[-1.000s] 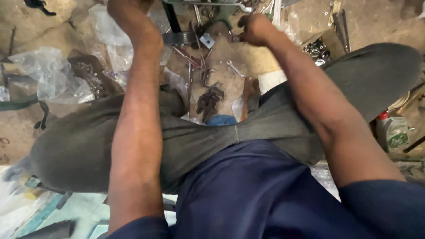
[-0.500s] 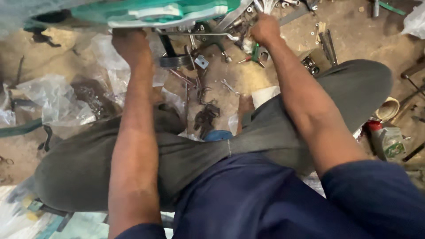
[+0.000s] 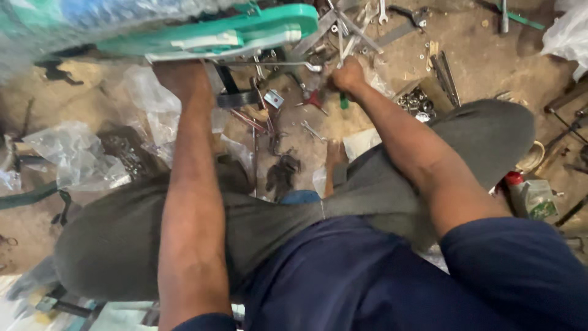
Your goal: The person sits on the floor and works on the rear wheel area of a green scooter. They use a screwdriver and wrench to tighten bolts and adjust components near the wheel hub and chain guard. The person frequently repositions the scooter to access different parts.
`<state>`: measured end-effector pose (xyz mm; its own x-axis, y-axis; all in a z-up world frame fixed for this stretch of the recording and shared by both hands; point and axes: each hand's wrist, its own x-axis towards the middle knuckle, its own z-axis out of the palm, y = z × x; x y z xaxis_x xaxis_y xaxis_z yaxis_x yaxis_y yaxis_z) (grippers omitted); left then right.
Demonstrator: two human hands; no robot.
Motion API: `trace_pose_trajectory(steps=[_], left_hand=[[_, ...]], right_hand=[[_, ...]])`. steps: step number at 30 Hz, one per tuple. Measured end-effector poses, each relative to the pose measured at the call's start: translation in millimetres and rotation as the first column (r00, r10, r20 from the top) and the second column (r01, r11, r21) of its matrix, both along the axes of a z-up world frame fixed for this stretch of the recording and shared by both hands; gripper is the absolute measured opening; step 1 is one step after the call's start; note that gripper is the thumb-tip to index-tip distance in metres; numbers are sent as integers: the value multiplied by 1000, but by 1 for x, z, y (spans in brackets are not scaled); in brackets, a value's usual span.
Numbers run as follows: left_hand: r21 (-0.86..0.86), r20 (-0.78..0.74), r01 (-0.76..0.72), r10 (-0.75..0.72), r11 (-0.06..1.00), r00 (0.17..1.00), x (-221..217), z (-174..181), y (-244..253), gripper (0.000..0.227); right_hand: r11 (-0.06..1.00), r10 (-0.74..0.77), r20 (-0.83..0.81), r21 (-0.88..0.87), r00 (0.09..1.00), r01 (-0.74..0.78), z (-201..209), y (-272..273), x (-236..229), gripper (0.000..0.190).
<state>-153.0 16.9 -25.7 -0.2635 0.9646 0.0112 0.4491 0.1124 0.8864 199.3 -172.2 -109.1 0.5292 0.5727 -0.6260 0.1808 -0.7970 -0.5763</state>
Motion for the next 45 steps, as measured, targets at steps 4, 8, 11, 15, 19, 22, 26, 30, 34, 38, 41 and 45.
trace_pose_trajectory(steps=[4, 8, 11, 15, 19, 22, 26, 30, 34, 38, 41, 45], left_hand=[[221, -353, 46, 36, 974, 935, -14, -9, 11, 24], [325, -17, 27, -23, 945, 1000, -24, 6, 22, 33], [-90, 900, -13, 87, 996, 428, -30, 21, 29, 29], [-120, 975, 65, 105, 991, 198, -42, 25, 43, 37], [244, 967, 190, -253, 951, 23, -42, 11, 59, 36], [261, 965, 130, -260, 957, -25, -47, 7, 68, 44], [183, 980, 120, -190, 976, 54, -43, 15, 78, 41], [103, 994, 185, -96, 977, -47, -62, 35, 84, 49], [102, 995, 221, -100, 970, -20, -65, 61, 113, 41], [162, 986, 149, -157, 975, -50, -62, 61, 108, 38], [8, 999, 63, -5, 998, -46, -59, 48, 86, 43], [37, 993, 180, -57, 983, 108, -65, 26, 66, 24]], right_hand=[[925, 369, -79, 129, 926, -357, 3, 19, -26, 26], [659, 736, 194, 13, 648, -752, 26, 44, -45, 25], [773, 557, 18, 354, 831, -526, 60, 56, -32, 28], [861, 279, -592, 503, 757, 76, 112, 95, -15, 29], [878, 208, -501, 475, 840, 66, 147, 111, -31, 41], [805, 291, -435, 592, 852, 27, 153, 127, -45, 27], [882, 326, -144, 403, 934, -246, 141, 152, -23, 14], [745, 558, 31, 423, 830, -516, 122, 176, -20, 18], [668, 571, 211, 442, 793, -599, 134, 200, -22, 26], [694, 567, 132, 456, 813, -557, 151, 195, -30, 31], [632, 578, 130, 554, 806, -542, 161, 184, -30, 24], [612, 330, 504, 530, 798, -588, 156, 158, -53, 23]])
